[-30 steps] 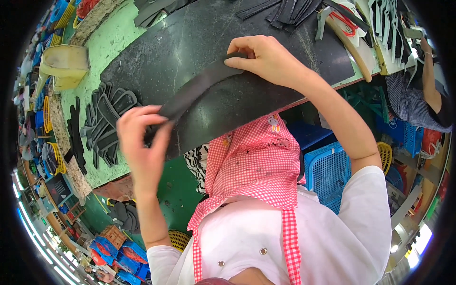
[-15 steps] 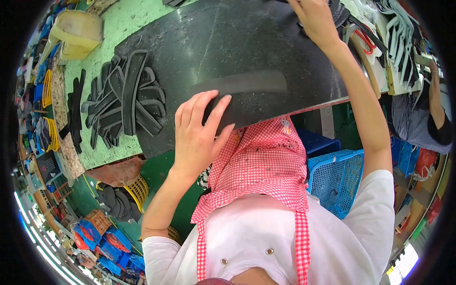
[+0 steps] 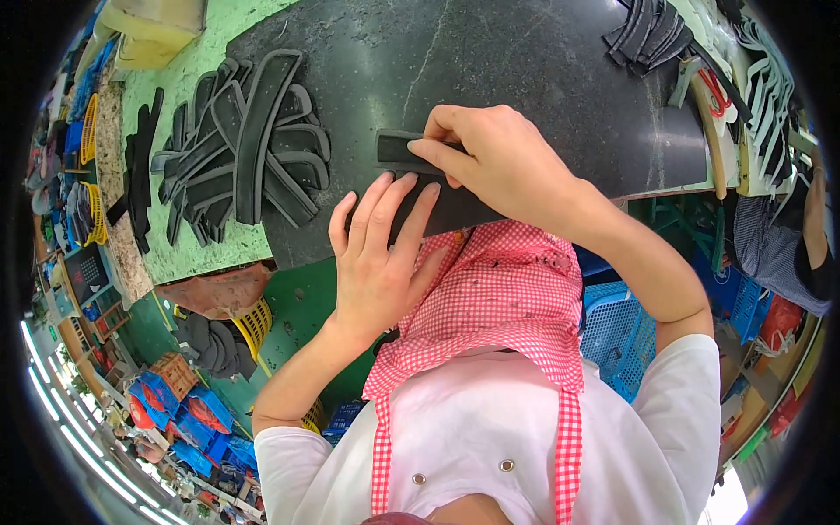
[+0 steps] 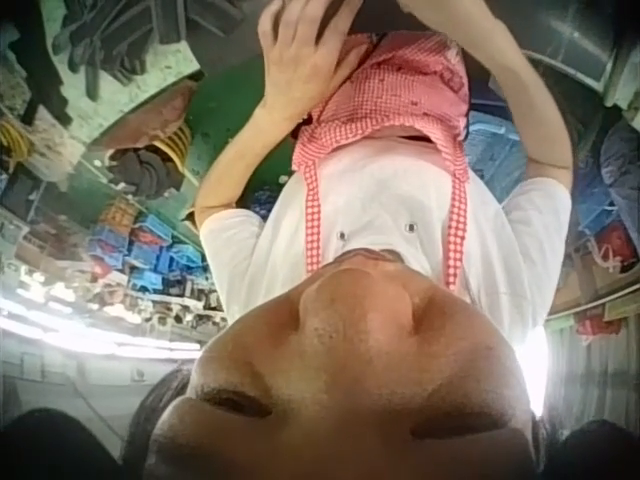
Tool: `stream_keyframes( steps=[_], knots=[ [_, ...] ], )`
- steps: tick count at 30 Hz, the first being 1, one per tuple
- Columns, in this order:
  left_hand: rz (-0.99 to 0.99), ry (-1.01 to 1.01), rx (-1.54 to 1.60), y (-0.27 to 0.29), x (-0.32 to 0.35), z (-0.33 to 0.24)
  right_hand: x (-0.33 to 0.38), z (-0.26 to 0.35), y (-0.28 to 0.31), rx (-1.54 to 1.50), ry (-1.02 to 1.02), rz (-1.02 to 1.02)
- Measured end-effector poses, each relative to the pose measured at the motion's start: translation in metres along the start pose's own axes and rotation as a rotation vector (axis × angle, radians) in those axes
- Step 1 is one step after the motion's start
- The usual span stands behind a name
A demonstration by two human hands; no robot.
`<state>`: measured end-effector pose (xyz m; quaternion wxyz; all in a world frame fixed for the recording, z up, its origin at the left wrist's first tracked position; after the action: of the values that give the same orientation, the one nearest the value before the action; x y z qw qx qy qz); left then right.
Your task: The person is sorting and matching black leather strips for assembly, then bundling them together with rubber bands.
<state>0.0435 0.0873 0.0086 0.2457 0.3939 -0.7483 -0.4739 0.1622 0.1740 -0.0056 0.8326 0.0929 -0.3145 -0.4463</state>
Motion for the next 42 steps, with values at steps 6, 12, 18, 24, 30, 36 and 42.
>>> stream_keyframes(
  steps=[6, 12, 18, 24, 30, 36, 42],
  knots=[
    [0.006, -0.040, -0.010, 0.003, -0.003, 0.002, 0.003, 0.009, 0.000, 0.274, 0.135, -0.203],
    [-0.124, -0.072, 0.047, 0.016, -0.004, 0.007, 0.005, 0.016, -0.006, 0.417, 0.064, -0.240],
    [-0.024, -0.032, -0.055, 0.007, -0.006, 0.013, 0.036, -0.011, 0.005, 0.006, -0.077, -0.013],
    [-0.007, 0.013, -0.166, 0.009, -0.016, 0.006, 0.090, -0.079, 0.020, -0.234, -0.303, -0.059],
    [0.018, -0.016, -0.180, 0.018, -0.034, 0.000, 0.088, -0.077, 0.034, -0.002, -0.329, -0.063],
    [0.112, -0.377, -0.020, -0.014, -0.037, -0.032, 0.067, -0.060, 0.054, 0.148, -0.217, -0.015],
    [-0.387, -0.248, -0.177, 0.097, 0.001, 0.017, -0.018, -0.020, 0.133, 0.241, 0.393, -0.370]
  ],
)
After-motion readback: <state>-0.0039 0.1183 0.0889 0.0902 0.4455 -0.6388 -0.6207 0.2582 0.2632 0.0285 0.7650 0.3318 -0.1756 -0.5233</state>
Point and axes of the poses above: each hand's wrist, its own x-axis away from the middle knuckle, its own y-axis out of the back of the hand, z = x × y, the point moved 10 cm from there along -x, towards the middle knuckle, and after that the axes turned 11 degrees about z, right-handed, at the moved point
